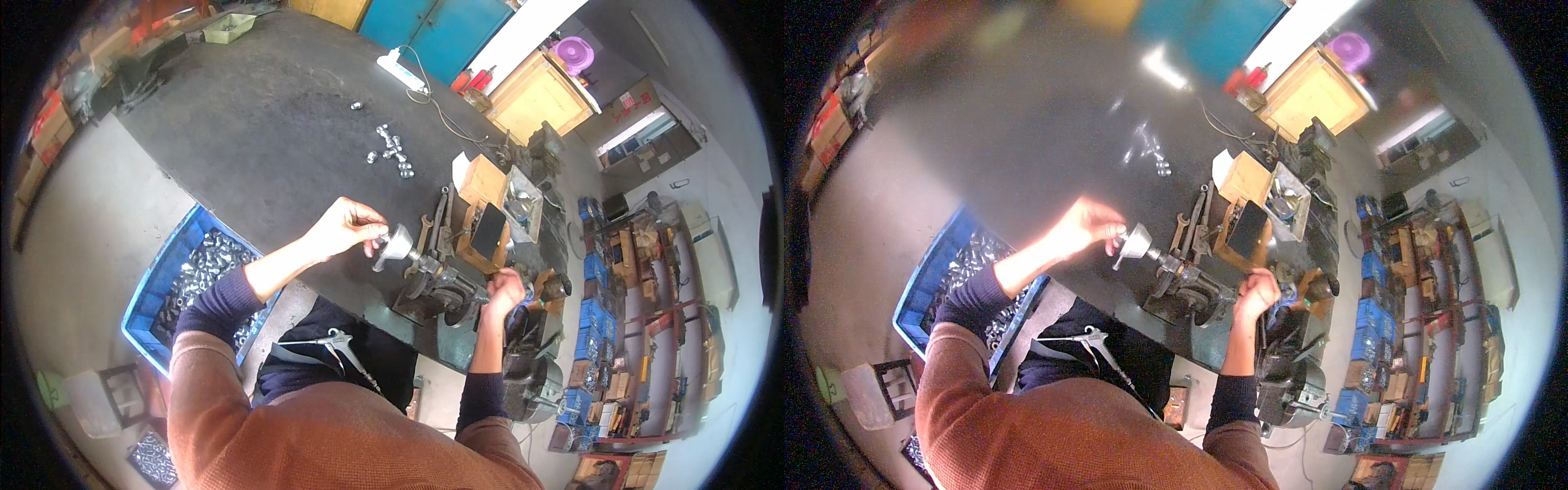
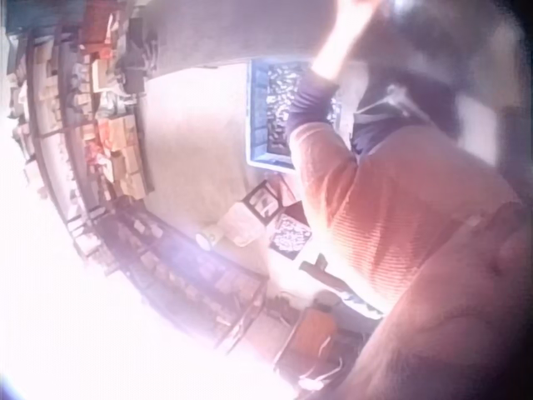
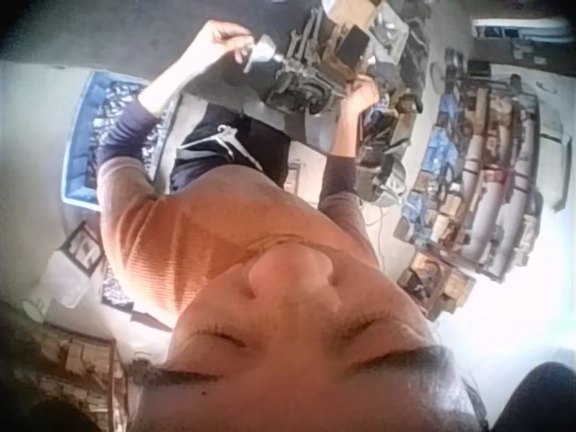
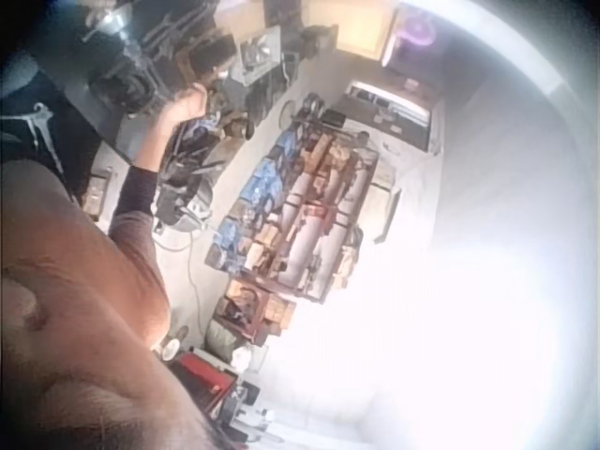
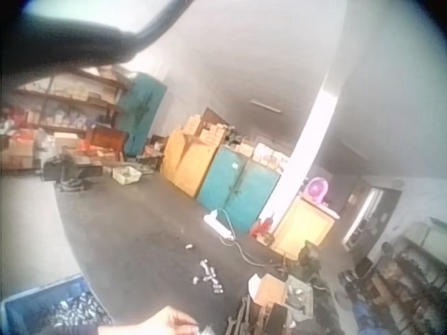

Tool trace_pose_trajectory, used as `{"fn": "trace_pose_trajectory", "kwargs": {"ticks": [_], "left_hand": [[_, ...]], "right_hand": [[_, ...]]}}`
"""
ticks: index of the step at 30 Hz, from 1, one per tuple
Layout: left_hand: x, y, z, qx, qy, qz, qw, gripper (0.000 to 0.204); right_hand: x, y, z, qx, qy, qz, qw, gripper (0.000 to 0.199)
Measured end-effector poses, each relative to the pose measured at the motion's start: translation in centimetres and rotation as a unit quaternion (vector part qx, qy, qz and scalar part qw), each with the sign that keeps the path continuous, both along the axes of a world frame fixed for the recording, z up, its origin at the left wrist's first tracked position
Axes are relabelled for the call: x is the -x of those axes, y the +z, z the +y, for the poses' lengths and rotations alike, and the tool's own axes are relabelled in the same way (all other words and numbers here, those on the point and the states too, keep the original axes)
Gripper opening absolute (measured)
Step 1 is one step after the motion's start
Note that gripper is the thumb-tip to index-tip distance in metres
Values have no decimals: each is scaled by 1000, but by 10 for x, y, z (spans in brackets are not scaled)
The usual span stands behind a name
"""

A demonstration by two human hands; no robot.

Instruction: The person repeatedly picks small metal parts from a blue bin, places them into a vise, and uses a tool to work on each part before returning it to the bin. The process is repeated for multiple parts in a consistent sequence.

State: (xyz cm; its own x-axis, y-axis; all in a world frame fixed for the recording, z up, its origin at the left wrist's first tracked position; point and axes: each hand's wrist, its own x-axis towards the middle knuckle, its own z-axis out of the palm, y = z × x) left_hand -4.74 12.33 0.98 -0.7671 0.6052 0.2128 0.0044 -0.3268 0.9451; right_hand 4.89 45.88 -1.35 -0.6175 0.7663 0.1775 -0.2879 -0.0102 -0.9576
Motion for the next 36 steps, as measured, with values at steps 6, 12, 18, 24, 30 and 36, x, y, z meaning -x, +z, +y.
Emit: {"fn": "trace_pose_trajectory", "kwargs": {"ticks": [6,12,18,24,30,36], "left_hand": [[5,-2,-4,-13,-19,-18,1000,15],[5,1,-9,-6,-24,-22,999,16],[0,6,-35,39,39,10,998,16],[-43,-30,-132,276,183,-11,944,15],[-71,-76,-195,591,242,209,741,19],[9,-24,-111,495,283,283,771,19]], "right_hand": [[-77,23,-27,9,67,165,984,17],[-103,-37,-38,84,63,16,994,20],[-14,-77,16,-107,-43,36,993,15],[-29,20,-14,3,41,148,988,14],[-93,10,-39,-2,66,188,980,13],[-99,-53,-40,90,57,31,994,17]]}}
